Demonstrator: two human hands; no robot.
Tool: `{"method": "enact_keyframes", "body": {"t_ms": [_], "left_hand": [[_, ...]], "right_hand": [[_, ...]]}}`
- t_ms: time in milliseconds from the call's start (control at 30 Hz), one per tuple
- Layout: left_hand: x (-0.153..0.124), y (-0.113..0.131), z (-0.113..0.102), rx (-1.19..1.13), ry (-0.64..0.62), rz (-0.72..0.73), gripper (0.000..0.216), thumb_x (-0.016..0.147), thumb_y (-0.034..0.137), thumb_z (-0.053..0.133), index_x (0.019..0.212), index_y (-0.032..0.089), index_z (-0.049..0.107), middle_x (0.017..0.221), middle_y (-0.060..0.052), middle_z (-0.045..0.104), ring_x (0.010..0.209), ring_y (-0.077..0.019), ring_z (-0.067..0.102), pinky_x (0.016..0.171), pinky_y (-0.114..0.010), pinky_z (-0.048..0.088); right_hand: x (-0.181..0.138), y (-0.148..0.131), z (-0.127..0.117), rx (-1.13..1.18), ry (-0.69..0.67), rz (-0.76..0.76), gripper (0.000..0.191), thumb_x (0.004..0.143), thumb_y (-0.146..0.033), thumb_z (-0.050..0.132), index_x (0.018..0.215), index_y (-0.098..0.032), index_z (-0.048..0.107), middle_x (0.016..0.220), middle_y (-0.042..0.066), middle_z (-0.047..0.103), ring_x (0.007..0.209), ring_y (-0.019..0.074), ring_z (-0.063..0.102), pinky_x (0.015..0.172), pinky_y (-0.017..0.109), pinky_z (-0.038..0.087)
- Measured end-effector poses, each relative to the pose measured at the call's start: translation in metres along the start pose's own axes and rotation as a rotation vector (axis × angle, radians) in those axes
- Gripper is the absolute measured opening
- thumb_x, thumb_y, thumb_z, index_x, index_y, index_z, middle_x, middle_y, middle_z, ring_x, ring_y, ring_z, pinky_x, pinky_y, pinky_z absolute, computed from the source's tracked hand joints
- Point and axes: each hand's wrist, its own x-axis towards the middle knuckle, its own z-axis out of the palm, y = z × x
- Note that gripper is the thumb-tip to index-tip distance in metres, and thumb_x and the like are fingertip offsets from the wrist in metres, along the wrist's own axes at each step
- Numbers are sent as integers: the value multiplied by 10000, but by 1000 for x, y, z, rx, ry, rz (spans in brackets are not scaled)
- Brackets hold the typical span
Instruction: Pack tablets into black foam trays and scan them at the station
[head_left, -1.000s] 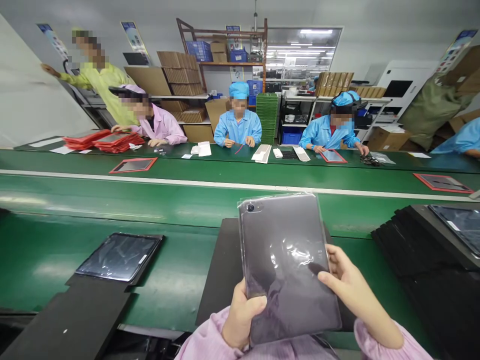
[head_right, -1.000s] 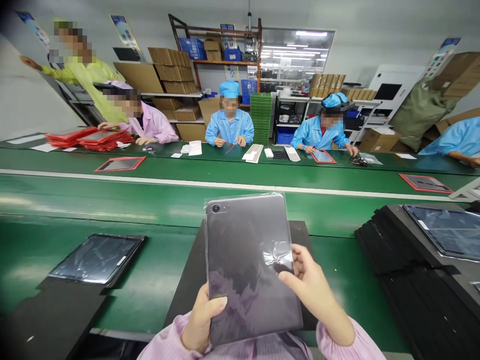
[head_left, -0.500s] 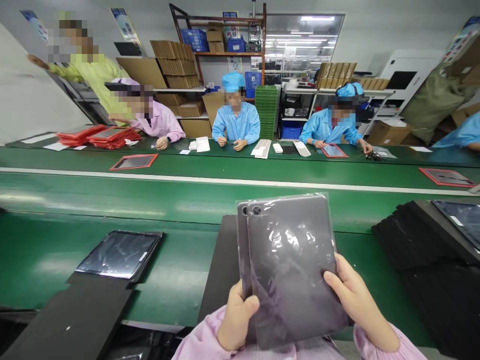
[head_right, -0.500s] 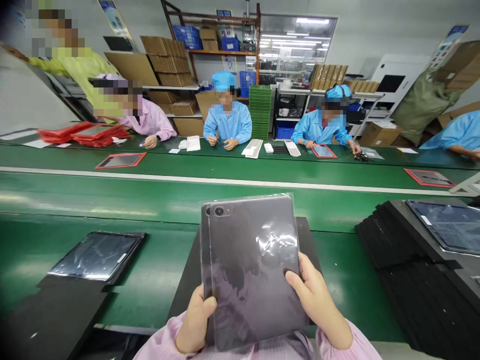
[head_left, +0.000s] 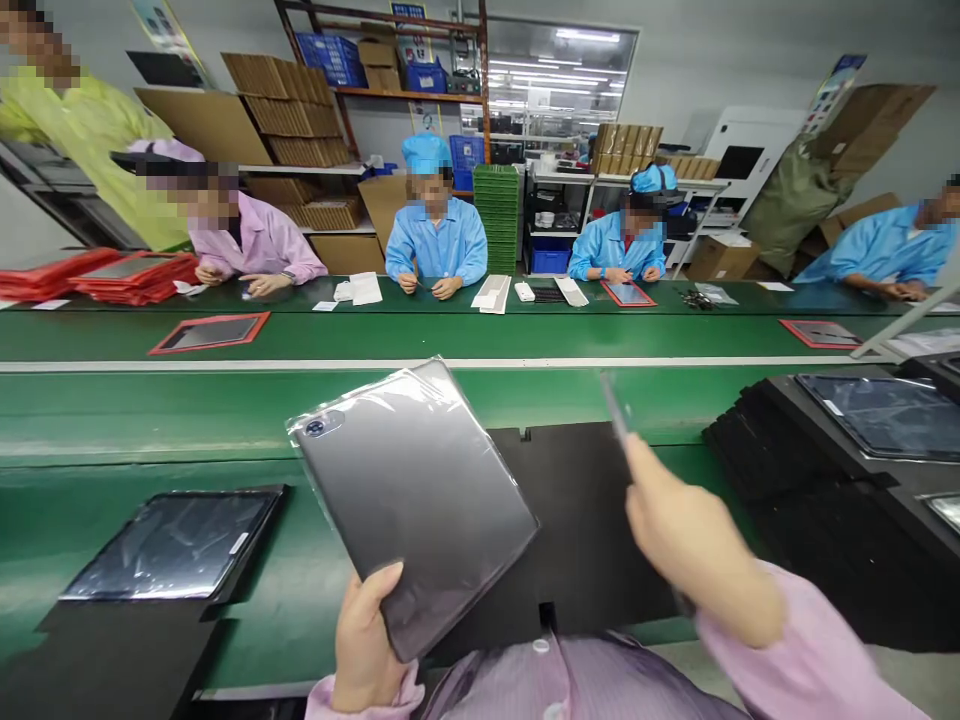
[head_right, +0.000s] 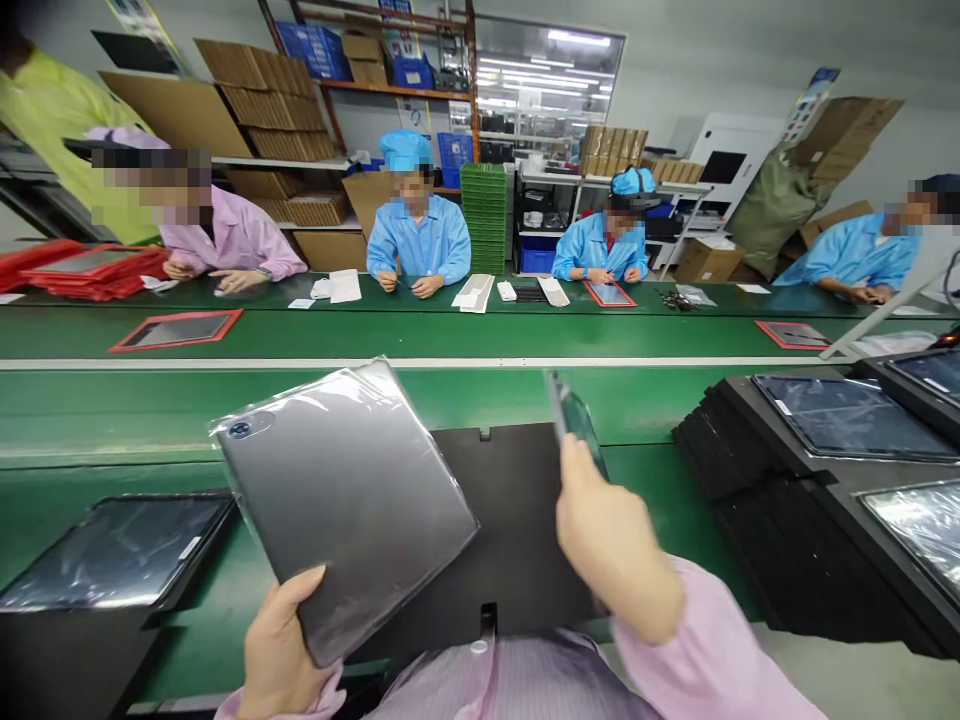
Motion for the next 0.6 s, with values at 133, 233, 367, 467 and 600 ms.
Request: {"method": "enact_keyframes", "body": {"t_ms": [133, 233, 367, 467, 600], "left_hand": [[-4, -5, 0, 11, -82, -18, 260, 313, 175, 668, 542, 193, 546, 490, 27, 632, 496, -215, 613, 490, -316, 508], [-8, -9, 0, 40, -150, -55, 261, 305, 176, 678, 539, 177, 562, 479, 9, 620, 438, -191, 573, 424, -285, 457], [-16, -17, 2, 70, -245, -69, 347, 350, 182, 688, 695, 153, 661, 564, -16, 665, 456, -176, 579, 441, -268, 460], [-21, -22, 9, 82, -363, -65, 314, 408, 177, 683, 721, 154, 673, 591, -20, 671, 478, -175, 589, 460, -265, 458], [-22, -28, 26, 116, -501, -54, 247, 378, 162, 668, 624, 152, 652, 556, -26, 651, 501, -188, 577, 481, -280, 453]], "right_hand": [[9, -54, 55, -91, -340, -178, 640, 668, 51, 445, 1304, -4, 493, 1363, 330, 375, 649, 285, 704, 525, 367, 559], [21, -53, 65, 360, -395, -152, 372, 836, -101, 396, 1150, -31, 584, 1196, 275, 593, 655, 225, 695, 612, 349, 557], [36, -22, 36, 1004, -417, -94, 305, 870, -380, 343, 910, -158, 548, 615, 18, 599, 491, 144, 563, 501, 262, 488], [42, -7, 15, 921, -287, -284, 292, 814, -417, 422, 609, -213, 383, 528, -38, 428, 487, 114, 448, 486, 231, 398], [36, -17, 13, 600, 0, -365, 352, 872, -332, 343, 550, -220, 257, 490, -33, 359, 455, 110, 353, 459, 250, 289]]}}
